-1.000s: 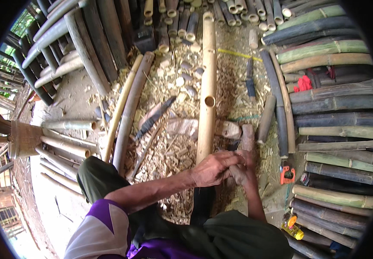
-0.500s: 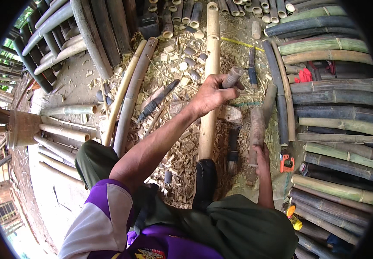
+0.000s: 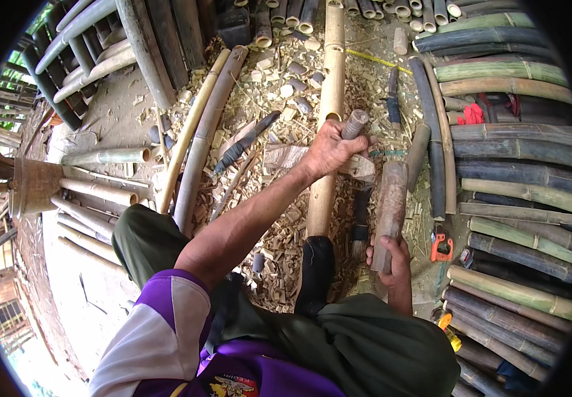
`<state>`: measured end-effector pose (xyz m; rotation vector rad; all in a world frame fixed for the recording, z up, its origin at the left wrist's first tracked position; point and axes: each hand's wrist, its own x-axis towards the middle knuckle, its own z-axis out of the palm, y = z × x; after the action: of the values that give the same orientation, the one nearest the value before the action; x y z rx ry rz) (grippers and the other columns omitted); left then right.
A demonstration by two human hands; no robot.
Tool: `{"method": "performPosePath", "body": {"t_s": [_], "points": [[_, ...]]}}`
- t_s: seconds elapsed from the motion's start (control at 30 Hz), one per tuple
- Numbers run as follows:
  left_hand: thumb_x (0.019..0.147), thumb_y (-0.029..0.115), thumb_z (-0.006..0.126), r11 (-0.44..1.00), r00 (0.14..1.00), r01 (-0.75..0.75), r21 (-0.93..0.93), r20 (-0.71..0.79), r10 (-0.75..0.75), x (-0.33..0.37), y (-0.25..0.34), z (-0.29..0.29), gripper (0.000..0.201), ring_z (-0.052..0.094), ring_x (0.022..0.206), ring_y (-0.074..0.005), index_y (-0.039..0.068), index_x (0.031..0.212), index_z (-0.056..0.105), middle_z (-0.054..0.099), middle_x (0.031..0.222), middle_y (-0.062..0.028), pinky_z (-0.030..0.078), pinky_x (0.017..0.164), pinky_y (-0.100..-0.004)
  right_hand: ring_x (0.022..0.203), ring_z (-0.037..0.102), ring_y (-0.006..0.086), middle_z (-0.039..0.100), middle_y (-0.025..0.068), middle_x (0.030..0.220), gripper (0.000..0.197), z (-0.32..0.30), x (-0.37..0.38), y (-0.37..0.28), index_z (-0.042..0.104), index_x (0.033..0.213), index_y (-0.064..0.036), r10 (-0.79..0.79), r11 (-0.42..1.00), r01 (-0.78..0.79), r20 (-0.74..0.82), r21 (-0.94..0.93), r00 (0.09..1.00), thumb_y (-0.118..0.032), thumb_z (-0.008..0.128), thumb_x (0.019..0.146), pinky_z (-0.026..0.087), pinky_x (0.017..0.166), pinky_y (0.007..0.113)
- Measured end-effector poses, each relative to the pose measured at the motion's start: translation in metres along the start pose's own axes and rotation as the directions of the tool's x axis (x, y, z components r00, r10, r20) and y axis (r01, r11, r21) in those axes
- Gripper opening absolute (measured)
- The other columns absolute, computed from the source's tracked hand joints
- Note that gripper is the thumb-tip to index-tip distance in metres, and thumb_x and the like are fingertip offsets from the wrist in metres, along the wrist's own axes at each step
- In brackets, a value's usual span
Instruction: The person sits on the ground and uses a chisel and mallet to carve a hole into a bamboo pole. They repeatedly strike the chisel to remove material and occasionally rotate the bamboo to continue shaping the opening.
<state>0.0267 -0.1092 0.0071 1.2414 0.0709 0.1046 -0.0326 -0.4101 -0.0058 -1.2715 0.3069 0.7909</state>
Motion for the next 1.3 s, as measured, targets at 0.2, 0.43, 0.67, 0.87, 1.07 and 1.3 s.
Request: {"method": "performPosePath", "body": {"t_s": [0.2, 0.43, 0.67, 0.87, 1.07, 1.3], "points": [[0.088, 0.026, 0.071, 0.998, 0.999, -0.039, 0.058, -0.013, 0.039, 0.0, -0.003, -0.003, 0.026, 0.065, 0.07, -0.0084, 0.0, 0.09, 0.076, 0.073, 0.076, -0.0046, 0.054, 0.068, -0.0281, 0.067, 0.066, 0.0235, 0.062, 0.0123, 0.091, 0.036, 0.005, -0.001, -0.002, 0.054, 0.111, 0.0017, 0.0, 1.0, 0.0, -0.011, -0.029, 1.0, -0.018, 0.07, 0.086, 0.057, 0.05, 0.035], [0.091, 0.016, 0.069, 0.996, 0.998, -0.024, 0.089, 0.058, 0.019, -0.021, -0.025, 0.016, 0.016, 0.065, 0.073, -0.0068, 0.001, 0.093, 0.075, 0.074, 0.085, -0.0037, 0.054, 0.067, -0.0247, 0.064, 0.066, 0.0221, 0.064, 0.0146, 0.086, 0.051, 0.02, -0.019, -0.054, 0.044, 0.127, -0.0016, -0.055, 0.959, 0.037, -0.057, -0.281, 0.997, -0.011, 0.07, 0.085, 0.058, 0.05, 0.036], [0.09, 0.014, 0.071, 0.995, 0.998, 0.048, -0.084, 0.039, -0.045, -0.003, -0.019, 0.015, 0.013, 0.064, 0.075, -0.005, 0.001, 0.092, 0.072, 0.075, 0.089, -0.005, 0.051, 0.063, -0.0236, 0.071, 0.064, 0.0222, 0.063, 0.0157, 0.099, 0.062, 0.132, -0.049, -0.209, 0.043, 0.135, 0.003, -0.726, 0.504, 0.694, 0.182, -0.515, 0.663, -0.011, 0.071, 0.082, 0.055, 0.066, 0.035], [0.091, 0.022, 0.074, 0.986, 1.0, -0.002, 0.167, -0.023, 0.006, 0.015, -0.034, -0.003, 0.018, 0.062, 0.061, -0.0081, 0.004, 0.094, 0.074, 0.071, 0.074, -0.0039, 0.051, 0.054, -0.028, 0.093, 0.067, 0.0292, 0.065, 0.021, 0.111, 0.063, 0.192, -0.001, -0.224, 0.048, 0.129, 0.0051, -0.195, -0.121, 0.266, 0.285, -0.957, 0.938, -0.01, 0.076, 0.075, 0.057, 0.079, 0.042], [0.088, 0.033, 0.078, 0.995, 0.991, 0.092, 0.025, -0.105, -0.089, 0.019, -0.01, 0.002, 0.029, 0.056, 0.053, -0.0063, 0.005, 0.083, 0.072, 0.068, 0.068, -0.0026, 0.043, 0.049, -0.0227, 0.065, 0.061, 0.0078, 0.064, 0.0054, 0.092, 0.063, 0.207, -0.035, -0.325, 0.055, 0.128, 0.0002, -0.532, 0.111, 0.729, 0.579, -0.676, 0.618, -0.024, 0.081, 0.076, 0.05, 0.052, 0.018], [0.087, 0.036, 0.079, 0.986, 0.98, 0.139, 0.093, -0.154, -0.124, 0.029, -0.023, -0.009, 0.032, 0.058, 0.057, -0.0098, 0.005, 0.084, 0.074, 0.067, 0.067, -0.0031, 0.048, 0.054, -0.027, 0.1, 0.066, 0.0319, 0.064, 0.0239, 0.114, 0.066, 0.188, 0.068, -0.245, 0.052, 0.128, 0.0081, -0.358, -0.043, 0.449, 0.433, -0.893, 0.827, -0.022, 0.077, 0.075, 0.053, 0.09, 0.041]]}}
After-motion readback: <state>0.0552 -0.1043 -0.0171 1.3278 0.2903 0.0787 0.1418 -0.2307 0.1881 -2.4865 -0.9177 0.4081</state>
